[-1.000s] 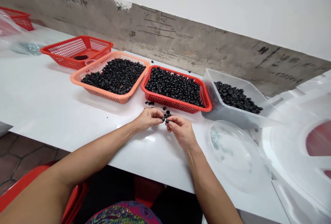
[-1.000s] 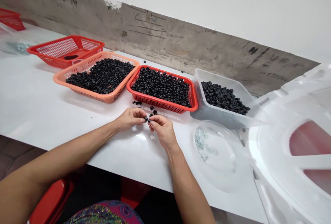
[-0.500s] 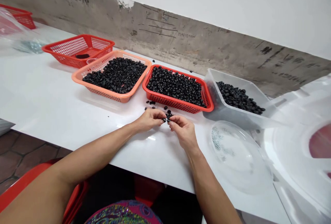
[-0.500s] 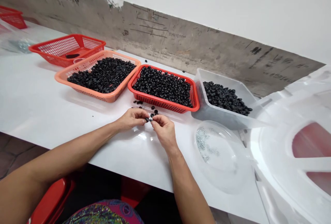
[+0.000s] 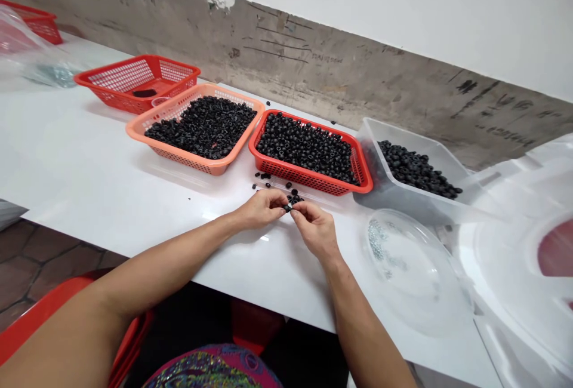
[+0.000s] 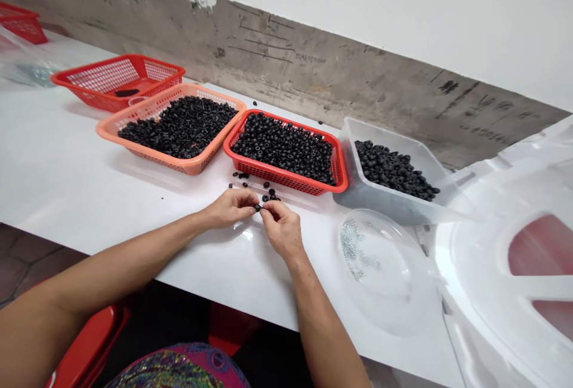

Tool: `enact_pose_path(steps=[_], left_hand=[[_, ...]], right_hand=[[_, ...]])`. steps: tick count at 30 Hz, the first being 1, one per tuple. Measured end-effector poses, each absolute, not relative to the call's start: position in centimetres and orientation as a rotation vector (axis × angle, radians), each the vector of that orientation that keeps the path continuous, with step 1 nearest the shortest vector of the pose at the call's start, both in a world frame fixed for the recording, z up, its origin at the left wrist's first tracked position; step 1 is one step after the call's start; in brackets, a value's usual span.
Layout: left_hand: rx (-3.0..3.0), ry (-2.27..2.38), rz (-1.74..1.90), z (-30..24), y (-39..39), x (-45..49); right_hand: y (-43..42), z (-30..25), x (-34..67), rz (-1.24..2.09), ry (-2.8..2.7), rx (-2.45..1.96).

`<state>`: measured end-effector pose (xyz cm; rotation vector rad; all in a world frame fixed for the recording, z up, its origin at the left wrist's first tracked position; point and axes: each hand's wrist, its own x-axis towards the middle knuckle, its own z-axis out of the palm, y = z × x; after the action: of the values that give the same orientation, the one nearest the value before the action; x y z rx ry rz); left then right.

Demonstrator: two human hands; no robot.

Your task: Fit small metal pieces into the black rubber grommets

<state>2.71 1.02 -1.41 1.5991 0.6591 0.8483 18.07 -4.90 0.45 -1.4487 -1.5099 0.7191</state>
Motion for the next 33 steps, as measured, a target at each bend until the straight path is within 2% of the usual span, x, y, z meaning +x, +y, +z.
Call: enact_pose_path(steps=[9, 18, 26, 33], left_hand=[[2.005, 0.731, 1.047, -1.7, 0.39, 2.81], [2.102, 0.655, 1.098, -1.64, 0.1, 2.86], [1.968, 0.806, 1.052, -1.75, 0.16, 3.05], [1.969, 0.796, 1.024, -1.7, 0.05, 3.12]], right_hand=[[-5.3, -0.3, 17.82, 0.204, -1.797, -1.421], [-5.06, 0.44, 18.43, 0.624, -1.622, -1.512], [-5.23, -0.42, 17.81, 0.258, -1.734, -1.483], [-5.25, -0.31, 17.98, 0.199, -1.788, -1.461]])
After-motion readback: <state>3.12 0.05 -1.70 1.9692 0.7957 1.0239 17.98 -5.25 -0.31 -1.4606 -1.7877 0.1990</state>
